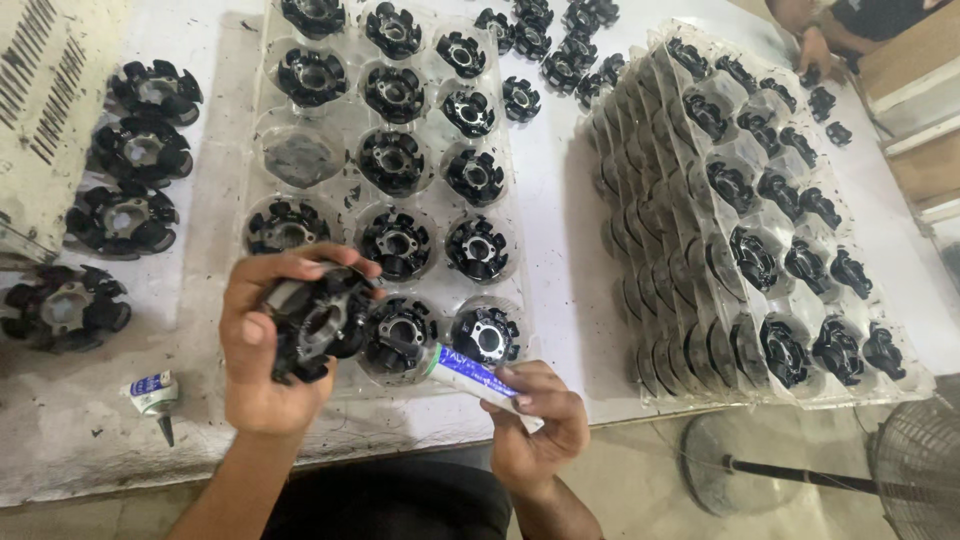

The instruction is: The person holds a black plastic rotor-like part in one hand and squeezes adhesive from a tube onto its hub with the other hand, then places the part into a plastic tray. Between parts, the person wipes the tube nozzle with a rag and continues applying adhesive to more parts one at a time.

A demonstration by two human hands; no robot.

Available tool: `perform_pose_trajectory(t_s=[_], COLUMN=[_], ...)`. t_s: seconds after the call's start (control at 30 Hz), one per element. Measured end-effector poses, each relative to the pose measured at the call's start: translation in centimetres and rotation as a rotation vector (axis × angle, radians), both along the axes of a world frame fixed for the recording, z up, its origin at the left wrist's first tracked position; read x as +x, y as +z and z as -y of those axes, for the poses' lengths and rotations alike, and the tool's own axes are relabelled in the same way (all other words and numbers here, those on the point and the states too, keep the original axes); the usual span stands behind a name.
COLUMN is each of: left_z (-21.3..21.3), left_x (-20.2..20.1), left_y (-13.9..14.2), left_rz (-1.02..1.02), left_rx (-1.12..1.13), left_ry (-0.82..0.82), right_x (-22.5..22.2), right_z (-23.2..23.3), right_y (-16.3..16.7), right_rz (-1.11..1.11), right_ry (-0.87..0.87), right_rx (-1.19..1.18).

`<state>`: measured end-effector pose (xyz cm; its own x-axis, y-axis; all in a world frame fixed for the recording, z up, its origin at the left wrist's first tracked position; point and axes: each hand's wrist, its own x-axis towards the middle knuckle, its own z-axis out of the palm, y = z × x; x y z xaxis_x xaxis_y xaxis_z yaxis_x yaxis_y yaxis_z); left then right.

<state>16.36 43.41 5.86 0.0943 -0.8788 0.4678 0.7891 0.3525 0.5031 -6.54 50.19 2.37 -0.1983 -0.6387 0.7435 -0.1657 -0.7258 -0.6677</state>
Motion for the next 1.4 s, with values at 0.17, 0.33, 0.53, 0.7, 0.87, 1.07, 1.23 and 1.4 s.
perform_pose_trajectory(t_s=[0.17,0.33,0.53,0.7,0.87,1.07,1.23,1.4], left_z=[-1.0,-1.1,-1.3,-1.3,-1.3,-1.3,-1.3,-1.1], left_x=[-0.9,-1.2,-1.3,-1.3,-1.4,-1.5,-1.5,-1.9], left_y=[0.5,0.5,0.2,-0.1,-0.2,-0.1,-0.2,-0.7], left_rz=[0.152,0.23,0.265,0.317,0.316,0.263,0.221,0.12], left_rx=[-0.035,-0.063,-0.059,-0.04,-0.027,0.028,0.059,0.113], left_ry=[0.096,0.155,0.199,0.207,0.18,0.138,0.129,0.131], right_x=[0.6,0.9,0.8,0.4,0.5,0.6,0.7,0.9], right_z=[-0.7,-0.9,-0.9,-0.7,-0.6,-0.6,-0.5,-0.4], right_y=[1.3,1.6,1.5,2.1,2.5,2.7,2.5,2.4], right_rz=[-0.148,-0.198,-0.308,-0.371,-0.359,-0.361,-0.349,-0.336], right_ry=[-0.018,-0.058,-0.085,-0.057,-0.043,-0.052,-0.049,-0.037], right_rx=[0.002,-0.044,-0.074,-0.089,-0.08,-0.075,-0.073,-0.075])
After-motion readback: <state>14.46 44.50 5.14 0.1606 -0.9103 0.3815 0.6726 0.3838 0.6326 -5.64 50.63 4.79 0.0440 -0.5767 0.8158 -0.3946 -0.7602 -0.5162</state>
